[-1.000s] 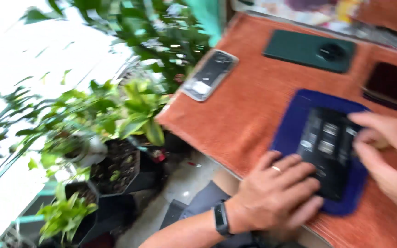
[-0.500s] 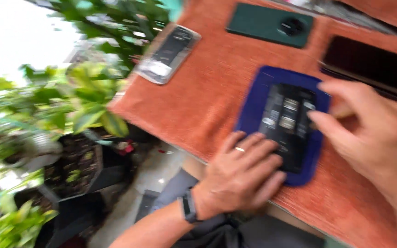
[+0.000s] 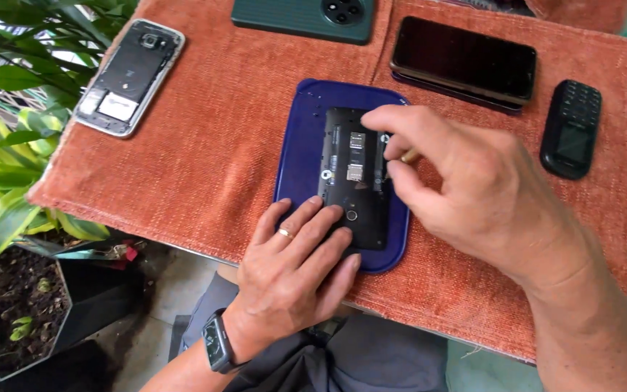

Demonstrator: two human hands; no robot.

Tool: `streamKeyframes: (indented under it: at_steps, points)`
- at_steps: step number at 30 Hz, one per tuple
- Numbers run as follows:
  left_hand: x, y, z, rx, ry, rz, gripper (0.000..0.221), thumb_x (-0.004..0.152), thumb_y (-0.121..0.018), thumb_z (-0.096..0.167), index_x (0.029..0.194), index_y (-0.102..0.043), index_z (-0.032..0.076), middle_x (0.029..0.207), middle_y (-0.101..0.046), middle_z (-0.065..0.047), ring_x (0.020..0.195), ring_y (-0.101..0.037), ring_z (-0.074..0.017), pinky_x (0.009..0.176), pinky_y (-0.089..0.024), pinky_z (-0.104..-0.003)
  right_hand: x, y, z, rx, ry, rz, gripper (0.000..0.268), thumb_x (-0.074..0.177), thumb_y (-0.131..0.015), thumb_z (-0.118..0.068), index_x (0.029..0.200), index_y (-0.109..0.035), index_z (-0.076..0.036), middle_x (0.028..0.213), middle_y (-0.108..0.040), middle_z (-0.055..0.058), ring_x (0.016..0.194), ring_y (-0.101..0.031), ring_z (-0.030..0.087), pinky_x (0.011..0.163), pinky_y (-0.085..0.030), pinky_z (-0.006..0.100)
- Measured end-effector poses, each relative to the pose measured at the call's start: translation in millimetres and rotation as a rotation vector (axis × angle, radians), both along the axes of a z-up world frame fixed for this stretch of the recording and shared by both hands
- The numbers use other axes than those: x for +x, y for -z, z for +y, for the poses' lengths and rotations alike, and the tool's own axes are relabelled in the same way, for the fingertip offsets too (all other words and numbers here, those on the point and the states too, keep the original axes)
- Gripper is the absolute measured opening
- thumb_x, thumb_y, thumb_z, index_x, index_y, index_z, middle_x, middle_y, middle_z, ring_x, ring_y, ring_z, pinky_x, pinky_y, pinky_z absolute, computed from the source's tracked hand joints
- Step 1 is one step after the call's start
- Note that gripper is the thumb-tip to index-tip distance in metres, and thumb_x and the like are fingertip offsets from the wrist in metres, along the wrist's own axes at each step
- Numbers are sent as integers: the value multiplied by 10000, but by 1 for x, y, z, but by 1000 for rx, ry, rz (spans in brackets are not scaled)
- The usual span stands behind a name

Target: A person uses a precision screwdriver to remove screws and disassemble the internal frame of a black smartphone on a repair bench.

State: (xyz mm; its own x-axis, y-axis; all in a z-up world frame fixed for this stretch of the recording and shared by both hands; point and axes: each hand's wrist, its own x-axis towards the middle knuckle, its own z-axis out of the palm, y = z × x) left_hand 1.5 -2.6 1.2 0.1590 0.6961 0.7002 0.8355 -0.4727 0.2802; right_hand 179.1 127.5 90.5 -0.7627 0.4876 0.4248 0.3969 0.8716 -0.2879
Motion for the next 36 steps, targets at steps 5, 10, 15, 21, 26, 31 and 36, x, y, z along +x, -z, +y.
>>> streamKeyframes:
  at_steps: [5,10,15,21,26,31,36]
  points:
    - [0,-1,0,-3,-1,12,182,975,-683,237,1030,-708,65,1154,-726,-152,1098,-718,-334,1009,-475,-495,0,6,4,78,29,12,399,927,-826,42,1286,-658,3,900,-747,66,785,-732,165,758,-598,314]
    - [0,-1,0,-7,-2,8,189,975,-693,247,1031,-715,69,1159,-726,-147,1103,-715,-333,1013,-471,-499,1,-1,1,-3,-10,-14,448,911,-698,128,1327,-625,-23,968,-739,69,833,-731,203,814,-583,332]
    - [0,0,0,-18,-4,-4,184,974,-692,251,1031,-714,77,1165,-726,-138,1123,-707,-340,1035,-457,-512,1,6,3,63,5,5,413,927,-805,96,1301,-642,29,904,-732,80,804,-721,185,775,-599,309]
    - [0,-1,1,-6,-1,-6,180,969,-705,239,1030,-711,70,1160,-729,-146,1106,-716,-332,1037,-451,-535,-3,-3,-3,11,-34,-16,407,934,-680,152,1307,-623,0,954,-725,84,781,-692,195,765,-562,329]
    - [-1,-1,1,0,6,-13,177,967,-708,237,1030,-711,71,1162,-734,-150,1103,-724,-331,1037,-456,-533,-1,4,1,76,35,11,401,949,-807,78,1314,-647,25,942,-744,93,859,-736,176,807,-599,297]
    - [-1,-1,1,8,7,-14,180,972,-702,233,1025,-715,62,1155,-733,-155,1097,-723,-337,1011,-479,-521,-1,0,-2,59,-47,-50,448,927,-692,181,1337,-615,16,902,-680,64,724,-661,181,697,-553,312]
    - [-1,0,0,1,6,-10,176,970,-710,234,1023,-716,67,1161,-730,-151,1106,-720,-335,1016,-475,-513,0,2,1,43,-10,-2,392,946,-750,126,1310,-639,32,927,-723,76,817,-715,188,810,-583,313]
